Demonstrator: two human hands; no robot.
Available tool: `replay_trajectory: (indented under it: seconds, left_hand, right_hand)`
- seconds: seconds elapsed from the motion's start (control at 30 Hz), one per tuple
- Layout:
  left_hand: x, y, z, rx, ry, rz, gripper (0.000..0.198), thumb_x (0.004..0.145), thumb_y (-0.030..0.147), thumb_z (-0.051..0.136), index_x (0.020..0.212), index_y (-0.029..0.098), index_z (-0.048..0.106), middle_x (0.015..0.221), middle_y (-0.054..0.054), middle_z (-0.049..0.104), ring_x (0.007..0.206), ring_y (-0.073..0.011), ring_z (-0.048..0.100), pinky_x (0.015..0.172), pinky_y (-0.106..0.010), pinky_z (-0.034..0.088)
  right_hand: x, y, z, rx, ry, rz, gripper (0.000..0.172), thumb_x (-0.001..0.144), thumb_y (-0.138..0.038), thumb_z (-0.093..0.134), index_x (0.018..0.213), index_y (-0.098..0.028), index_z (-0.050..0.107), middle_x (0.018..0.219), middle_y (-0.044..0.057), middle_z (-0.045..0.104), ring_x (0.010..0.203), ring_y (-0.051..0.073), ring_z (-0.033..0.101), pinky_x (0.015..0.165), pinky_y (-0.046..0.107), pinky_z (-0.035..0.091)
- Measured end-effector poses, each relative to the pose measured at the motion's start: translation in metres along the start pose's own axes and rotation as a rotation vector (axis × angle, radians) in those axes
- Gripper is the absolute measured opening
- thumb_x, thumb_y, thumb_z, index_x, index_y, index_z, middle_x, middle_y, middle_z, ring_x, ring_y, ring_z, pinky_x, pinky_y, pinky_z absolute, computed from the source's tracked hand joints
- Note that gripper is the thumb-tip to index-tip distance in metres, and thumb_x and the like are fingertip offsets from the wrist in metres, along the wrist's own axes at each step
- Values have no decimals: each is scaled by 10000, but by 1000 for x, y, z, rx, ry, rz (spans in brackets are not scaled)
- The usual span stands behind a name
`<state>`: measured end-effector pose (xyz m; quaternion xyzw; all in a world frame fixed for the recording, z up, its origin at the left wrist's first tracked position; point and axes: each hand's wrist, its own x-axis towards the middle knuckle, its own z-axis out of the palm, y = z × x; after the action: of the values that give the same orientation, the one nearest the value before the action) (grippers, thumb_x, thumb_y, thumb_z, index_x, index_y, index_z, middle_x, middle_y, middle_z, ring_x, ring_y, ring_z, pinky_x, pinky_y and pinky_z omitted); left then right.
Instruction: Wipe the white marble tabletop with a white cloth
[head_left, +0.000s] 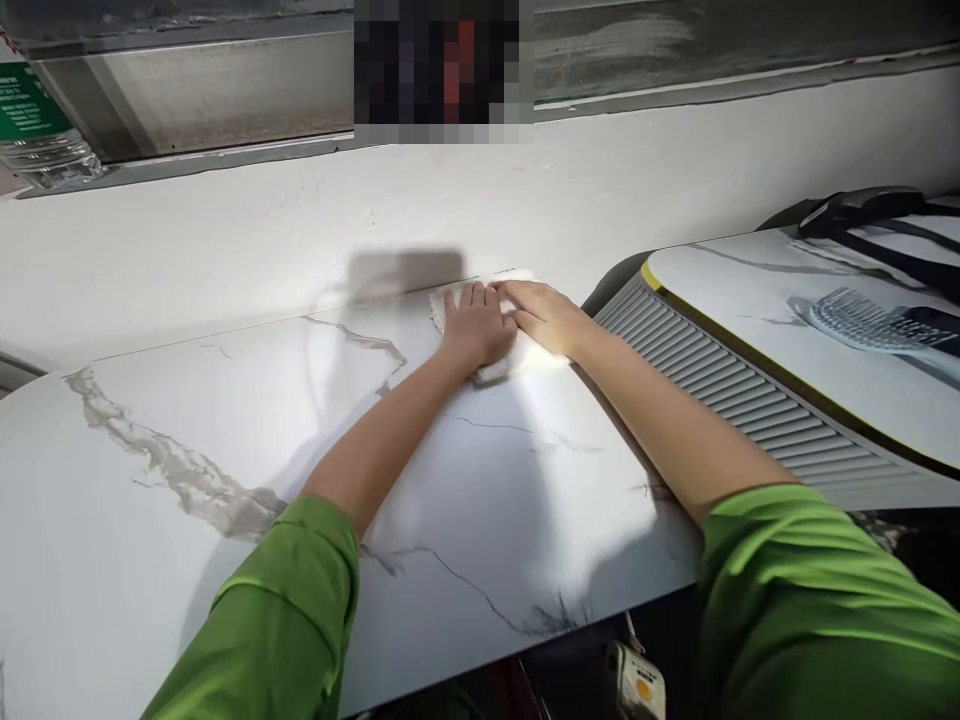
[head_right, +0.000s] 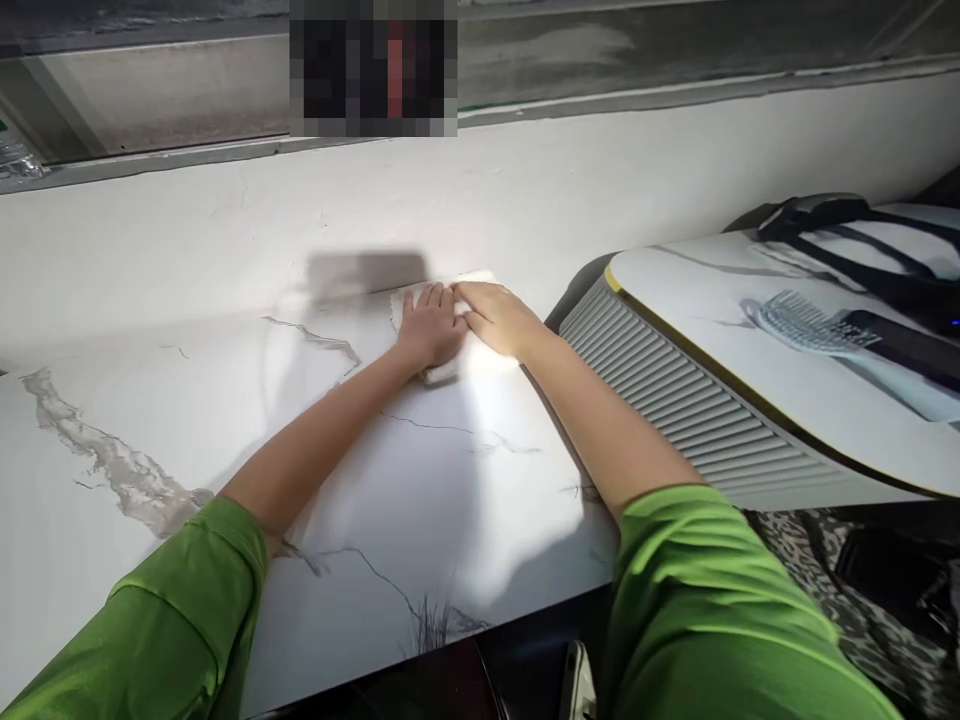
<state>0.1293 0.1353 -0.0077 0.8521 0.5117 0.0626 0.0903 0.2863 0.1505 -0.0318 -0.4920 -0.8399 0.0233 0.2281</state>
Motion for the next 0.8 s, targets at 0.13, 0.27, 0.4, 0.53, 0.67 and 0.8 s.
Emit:
replay_trajectory:
  seconds: [0.13, 0.27, 0.4, 0.53, 0.67, 0.8]
  left_hand:
    - [17, -12, -3, -4, 1, -20, 625, 993, 261, 214, 1577, 40, 242, 1659, -125, 246, 1550, -217, 168, 1271, -456, 78]
    - [6, -12, -3, -2, -16, -16, 625, 1001, 271, 200, 1581, 42, 231, 1665, -118, 229, 1554, -215, 150, 1272, -464, 61]
    - [-24, -11, -1, -1, -5, 15, 625, 1002, 291, 217, 1576, 46, 248, 1664, -119, 228, 1551, -223, 161, 1269, -478, 71]
    - [-74, -2, 0, 5, 4, 39, 619, 999, 272, 237, 1567, 26, 259, 1653, -141, 248, 1546, -246, 182, 1263, -505, 99]
    - [-137, 16, 0, 12, 0, 25, 615, 1008, 278, 261, 1555, -3, 269, 1643, -180, 253, 1543, -291, 185, 1255, -540, 118]
    - [-197, 30, -1, 20, 1, 74, 626, 1013, 317, 295, 1541, -20, 292, 1631, -211, 261, 1534, -331, 203, 1245, -568, 140]
  right_hand:
    - [21, 6, 6, -21, -21, 49, 385, 803, -230, 419, 1145, -215, 593, 1276, 130, 672, 1170, 347, 605, 1019, 549, 463]
    - [12, -3, 6, -14, -5, 48, 438, 790, -218, 413, 1189, -222, 596, 1305, 107, 665, 1228, 336, 575, 1067, 546, 430]
    - [-12, -30, 4, -4, 1, 43, 480, 784, -225, 406, 1222, -191, 601, 1280, 128, 673, 1214, 345, 589, 1069, 554, 430]
    - [-47, -67, -1, 15, 14, 4, 492, 781, -237, 421, 1233, -165, 600, 1314, 148, 654, 1237, 355, 582, 1064, 563, 440]
    - [-93, -107, -9, 24, 14, -57, 513, 788, -218, 423, 1275, -155, 574, 1374, 150, 618, 1283, 346, 558, 1083, 573, 432]
    - [-141, -150, -17, -3, 23, -110, 504, 841, -195, 405, 1331, -169, 524, 1427, 154, 574, 1336, 331, 521, 1107, 591, 413]
